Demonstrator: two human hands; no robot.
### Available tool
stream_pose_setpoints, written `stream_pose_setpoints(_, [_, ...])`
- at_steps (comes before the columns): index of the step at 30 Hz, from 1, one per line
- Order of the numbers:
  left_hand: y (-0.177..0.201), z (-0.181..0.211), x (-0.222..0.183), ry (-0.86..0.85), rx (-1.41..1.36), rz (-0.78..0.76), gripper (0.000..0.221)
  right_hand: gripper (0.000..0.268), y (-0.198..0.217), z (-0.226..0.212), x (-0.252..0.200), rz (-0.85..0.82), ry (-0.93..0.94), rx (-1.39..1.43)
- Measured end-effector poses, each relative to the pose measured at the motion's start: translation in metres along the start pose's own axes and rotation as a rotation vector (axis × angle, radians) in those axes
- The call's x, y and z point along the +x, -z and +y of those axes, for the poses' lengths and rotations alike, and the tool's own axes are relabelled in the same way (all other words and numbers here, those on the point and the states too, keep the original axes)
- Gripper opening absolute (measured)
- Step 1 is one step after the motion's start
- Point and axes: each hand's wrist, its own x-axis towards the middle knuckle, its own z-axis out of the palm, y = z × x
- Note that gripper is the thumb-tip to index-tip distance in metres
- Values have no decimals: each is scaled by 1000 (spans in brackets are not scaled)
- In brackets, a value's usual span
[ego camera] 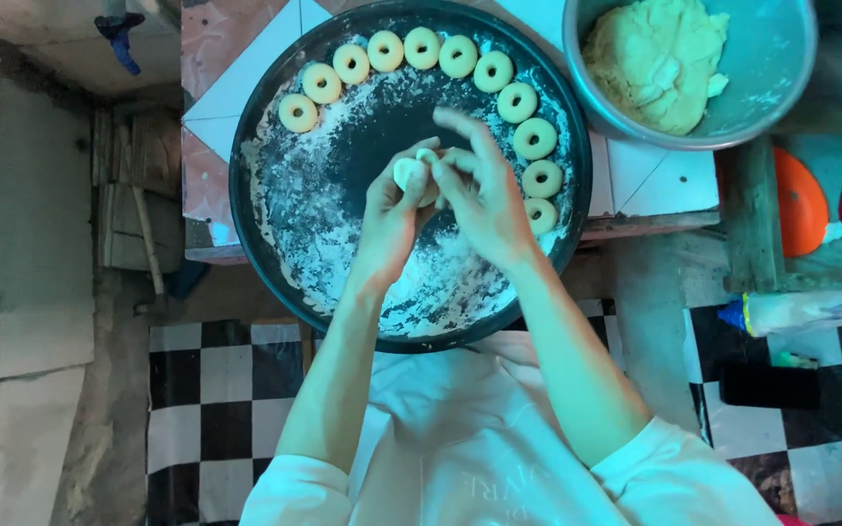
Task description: Shaping small pieces of dough into rings and placing them on a floured tray.
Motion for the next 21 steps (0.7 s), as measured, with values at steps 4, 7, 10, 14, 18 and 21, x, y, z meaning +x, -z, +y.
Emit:
stream_pose_setpoints(4, [6, 10, -2, 9, -62, -19, 40, 31, -9, 19, -10, 228, -43, 17])
stream_pose_setpoints(7, [7, 18, -1, 5, -37, 107, 27, 26, -13, 28, -9, 418, -129, 50])
stream_pose_setpoints(10, [15, 11, 2, -22, -22, 211, 29, 24, -13, 28, -5, 453, -173, 48])
stream_pose_setpoints(14, [34, 9, 7, -30, -137, 192, 35, 23, -22, 24, 6, 428, -220, 64])
stream_pose_setpoints(18, [36, 12, 11, -45, -88, 186, 52, 22, -31, 25, 13, 417, -243, 121])
stream_pose_setpoints(21, [24, 10, 12, 37, -110, 304, 50, 20, -36, 31, 16, 409, -252, 152])
